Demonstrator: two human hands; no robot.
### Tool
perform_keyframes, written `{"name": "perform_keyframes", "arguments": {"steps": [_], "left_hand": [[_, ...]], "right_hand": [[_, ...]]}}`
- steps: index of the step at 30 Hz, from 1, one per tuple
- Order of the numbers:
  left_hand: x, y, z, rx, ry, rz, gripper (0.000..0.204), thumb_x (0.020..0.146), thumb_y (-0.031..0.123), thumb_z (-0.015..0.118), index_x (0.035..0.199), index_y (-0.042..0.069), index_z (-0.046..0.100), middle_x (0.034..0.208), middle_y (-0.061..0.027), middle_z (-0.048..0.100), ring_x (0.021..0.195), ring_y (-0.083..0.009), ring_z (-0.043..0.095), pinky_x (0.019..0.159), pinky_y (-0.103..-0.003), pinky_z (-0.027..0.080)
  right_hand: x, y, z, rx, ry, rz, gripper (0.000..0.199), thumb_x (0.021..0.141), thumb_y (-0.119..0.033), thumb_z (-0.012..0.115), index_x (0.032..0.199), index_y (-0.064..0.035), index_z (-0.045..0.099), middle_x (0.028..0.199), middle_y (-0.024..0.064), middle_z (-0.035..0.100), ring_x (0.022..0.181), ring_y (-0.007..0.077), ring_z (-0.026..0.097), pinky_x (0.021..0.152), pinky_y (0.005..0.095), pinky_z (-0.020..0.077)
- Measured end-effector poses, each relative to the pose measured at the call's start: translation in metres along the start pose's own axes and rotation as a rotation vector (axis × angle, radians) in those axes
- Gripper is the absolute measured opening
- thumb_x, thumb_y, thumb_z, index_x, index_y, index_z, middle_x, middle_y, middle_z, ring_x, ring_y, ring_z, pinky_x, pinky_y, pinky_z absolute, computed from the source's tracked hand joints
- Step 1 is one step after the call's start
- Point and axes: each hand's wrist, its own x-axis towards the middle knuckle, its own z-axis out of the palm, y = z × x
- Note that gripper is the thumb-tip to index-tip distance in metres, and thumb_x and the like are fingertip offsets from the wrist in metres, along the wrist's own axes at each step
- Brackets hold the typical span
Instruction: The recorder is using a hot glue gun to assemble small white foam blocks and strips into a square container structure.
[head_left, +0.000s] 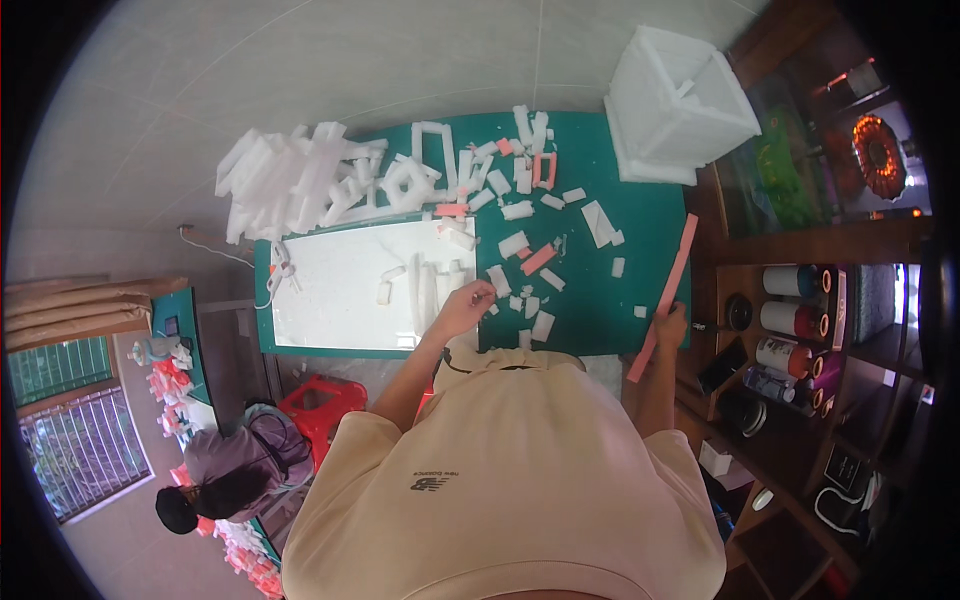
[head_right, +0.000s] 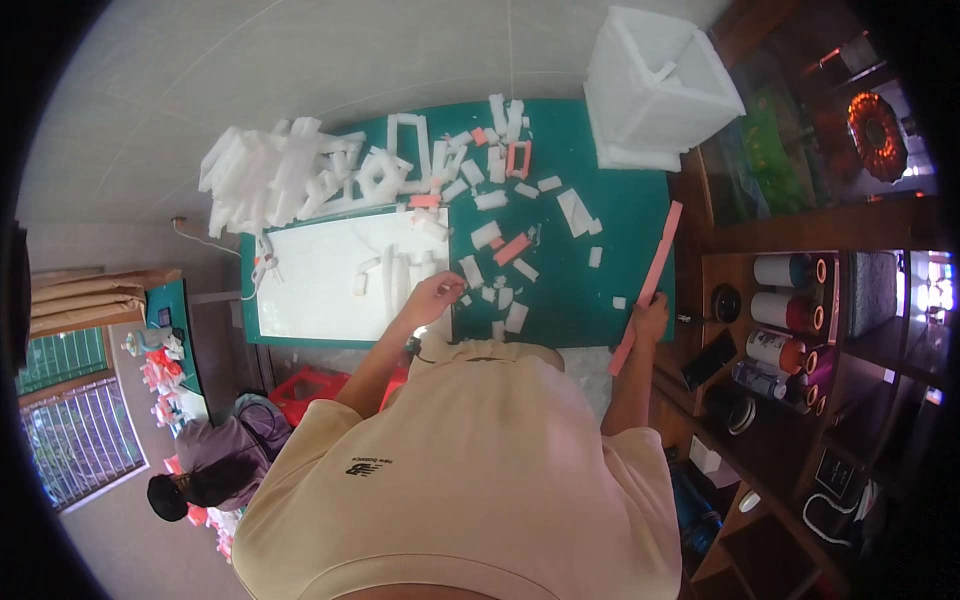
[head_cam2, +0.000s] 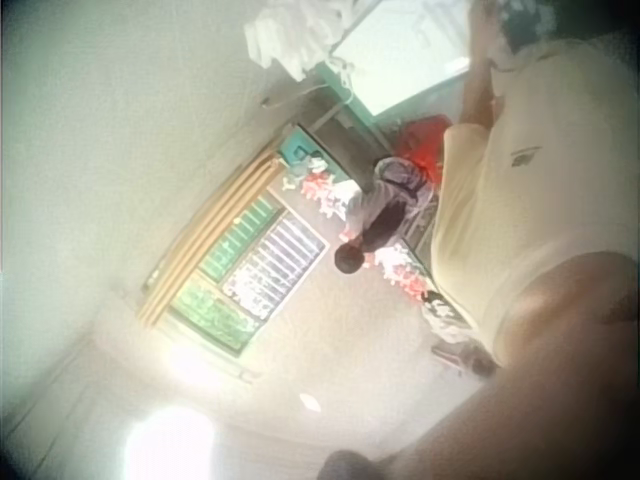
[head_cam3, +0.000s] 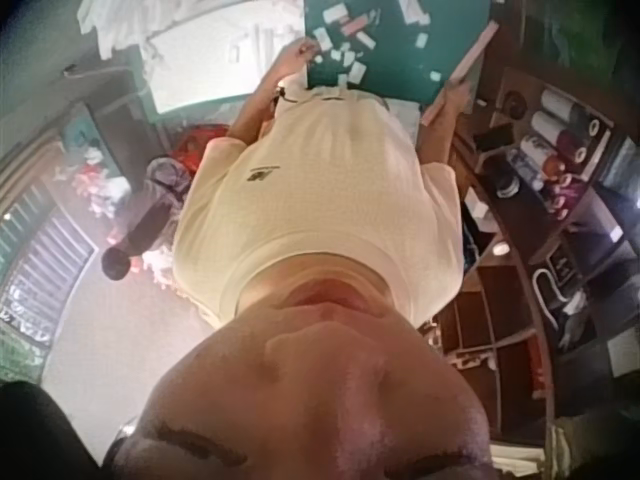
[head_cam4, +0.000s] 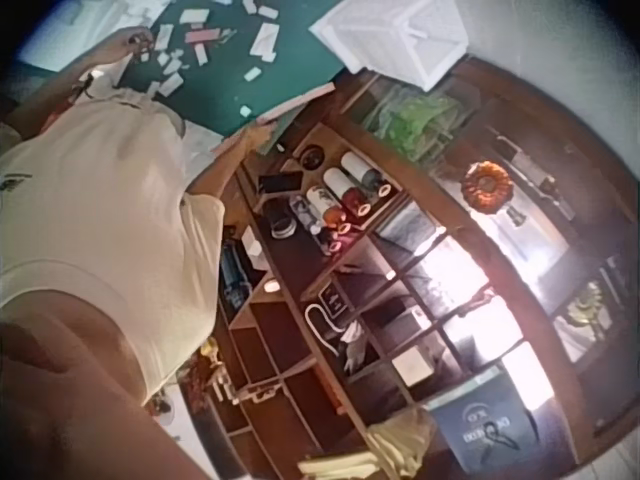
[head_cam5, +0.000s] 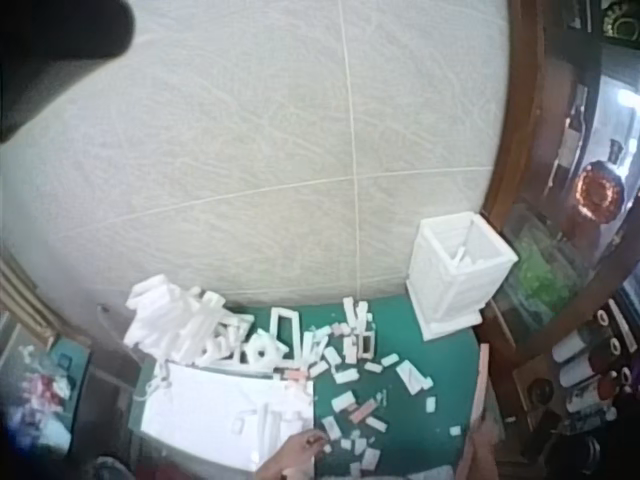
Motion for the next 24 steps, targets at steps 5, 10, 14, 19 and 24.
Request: {"name": "perform_keyframes", "arguments": {"steps": [5,10,14,19,24], "left_hand": [[-0.007,-0.013,-0.005,0.041,0.110,0.016,0.017,0.086,0.011,0.059,0.101,0.003,0.060,0.090,-0.0093,0.065,0.073,-0.0195,0.062,0.066,-0.029,0.049],[0.032,-0.018,-0.040,0.201,0.247,0.176,0.019,0.082,0.006,0.057,0.100,0.003,0.060,0.089,-0.0118,0.064,0.069,-0.0232,0.062,0.063,-0.032,0.049],[0.060,-0.005,-0.051,0.281,0.237,0.200,0.018,0.082,0.009,0.058,0.099,0.002,0.060,0.090,-0.0120,0.065,0.072,-0.0236,0.063,0.065,-0.032,0.049],[0.045,-0.007,-0.028,0.198,0.125,0.107,0.020,0.084,0.011,0.057,0.102,0.003,0.060,0.089,-0.0118,0.066,0.076,-0.0217,0.064,0.069,-0.032,0.050],[0.005,-0.028,-0.006,0.072,0.021,0.012,0.022,0.086,0.013,0.058,0.106,0.003,0.059,0.092,-0.0119,0.066,0.076,-0.0209,0.064,0.070,-0.031,0.050]], "right_hand": [[0.024,-0.032,-0.052,0.215,-0.209,-0.135,0.030,0.071,-0.015,0.068,0.098,-0.0051,0.061,0.083,0.0135,0.064,0.081,0.0288,0.064,0.072,0.0385,0.0489],[0.031,-0.088,-0.153,0.510,-0.218,-0.302,0.020,0.076,-0.008,0.066,0.094,-0.0020,0.058,0.076,0.0028,0.053,0.072,0.0135,0.053,0.067,0.0288,0.0447],[0.051,-0.136,-0.227,0.853,-0.071,-0.402,0.027,0.084,-0.012,0.065,0.106,0.0013,0.057,0.094,0.0049,0.059,0.089,0.0121,0.053,0.081,0.0272,0.0426],[0.115,-0.211,-0.282,1.065,0.339,-0.626,0.034,0.083,-0.016,0.069,0.108,0.0035,0.059,0.102,0.0083,0.064,0.097,0.0163,0.059,0.087,0.0287,0.0434],[0.187,-0.267,-0.287,0.697,0.536,-0.529,0.048,0.076,-0.036,0.072,0.106,0.0013,0.062,0.102,0.0142,0.066,0.094,0.0240,0.064,0.085,0.0339,0.0466]]}}
